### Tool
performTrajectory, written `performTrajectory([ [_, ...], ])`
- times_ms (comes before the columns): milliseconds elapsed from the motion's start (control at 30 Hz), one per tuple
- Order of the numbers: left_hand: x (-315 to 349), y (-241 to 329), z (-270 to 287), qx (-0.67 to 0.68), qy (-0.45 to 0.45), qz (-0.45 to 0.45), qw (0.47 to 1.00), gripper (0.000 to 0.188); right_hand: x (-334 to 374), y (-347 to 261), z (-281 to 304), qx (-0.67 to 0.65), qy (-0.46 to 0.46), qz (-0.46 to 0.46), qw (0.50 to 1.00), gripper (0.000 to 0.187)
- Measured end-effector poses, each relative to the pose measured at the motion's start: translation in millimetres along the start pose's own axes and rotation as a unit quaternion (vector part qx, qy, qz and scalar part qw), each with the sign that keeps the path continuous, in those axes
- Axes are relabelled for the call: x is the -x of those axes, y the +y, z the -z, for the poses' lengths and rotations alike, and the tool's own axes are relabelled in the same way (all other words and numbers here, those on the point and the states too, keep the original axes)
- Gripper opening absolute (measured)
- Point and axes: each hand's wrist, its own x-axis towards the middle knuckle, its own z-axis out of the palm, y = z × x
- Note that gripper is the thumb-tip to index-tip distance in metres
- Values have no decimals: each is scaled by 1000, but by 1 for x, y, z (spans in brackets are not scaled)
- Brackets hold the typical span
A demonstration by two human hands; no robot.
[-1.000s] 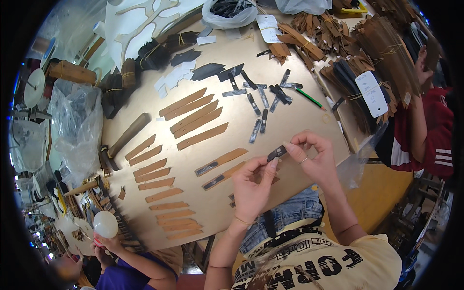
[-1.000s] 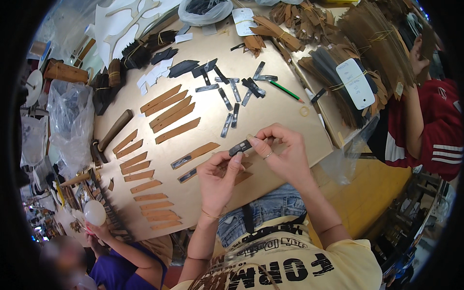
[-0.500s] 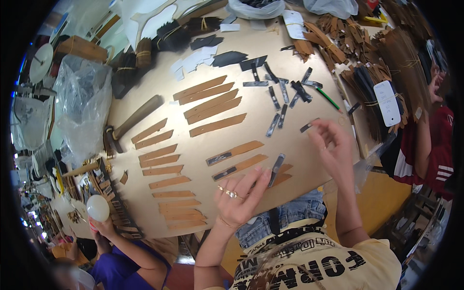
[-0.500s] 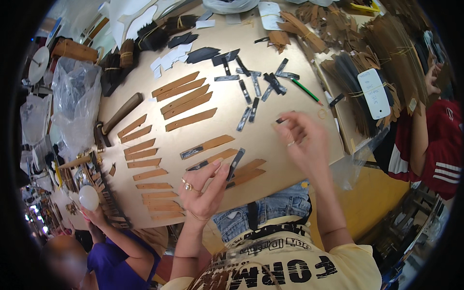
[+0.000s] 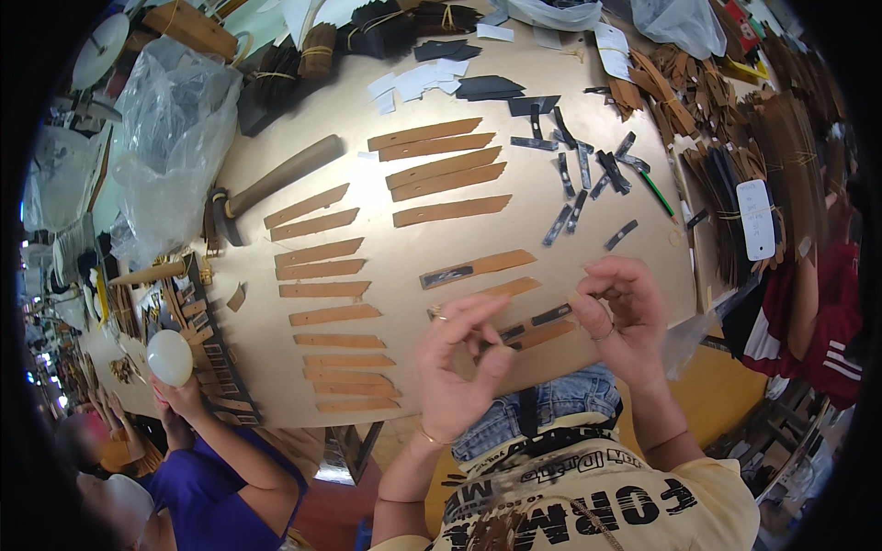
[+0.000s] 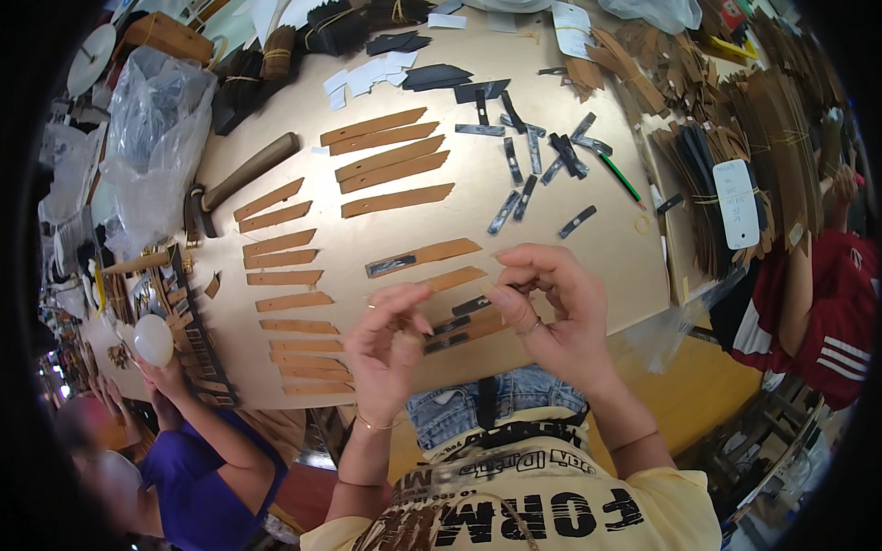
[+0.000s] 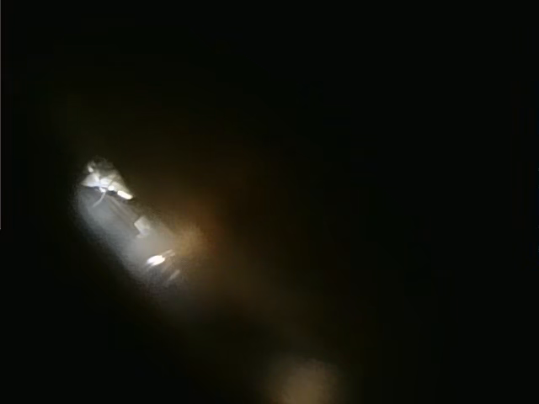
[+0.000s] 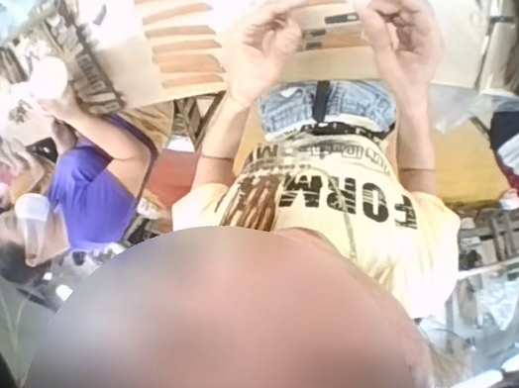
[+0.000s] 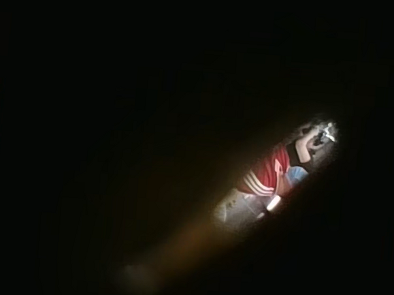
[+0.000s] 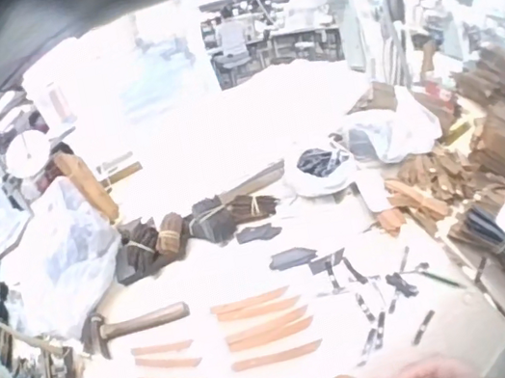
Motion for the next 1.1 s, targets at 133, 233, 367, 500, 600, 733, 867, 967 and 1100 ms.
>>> performTrajectory([
  [133, 2, 5, -11, 42, -40, 43, 997, 28, 4, -3, -3, 16, -16, 9, 1000, 31],
  [233, -1, 9, -11, 6, -42, 49, 998, 18, 6, 0, -5, 43, -9, 46, 998, 30],
  [367, 0, 18, -10, -113, -20, 9, 993, 11, 7, 7, -12, 71, 14, 71, 995, 28],
  [500, 1, 18, -3, -155, 29, 12, 987, 11, 1, 6, -23, 110, -35, 55, 992, 29],
  [600, -2, 14, 20, -294, 87, -27, 952, 13, -22, 7, -31, 246, -102, 68, 961, 34],
  [733, -2, 16, 52, -291, 192, 5, 937, 13, -64, 27, -55, 496, -170, 182, 832, 52],
  [867, -2, 22, 64, -306, 183, 11, 934, 12, -75, 44, -74, 557, -267, 175, 767, 63],
  [967, -4, 22, 59, -287, 144, 15, 947, 12, -63, 47, -68, 494, -290, 144, 807, 61],
  [1100, -14, 14, 48, -279, 78, 26, 957, 12, -50, 42, -52, 437, -268, 114, 851, 56],
])
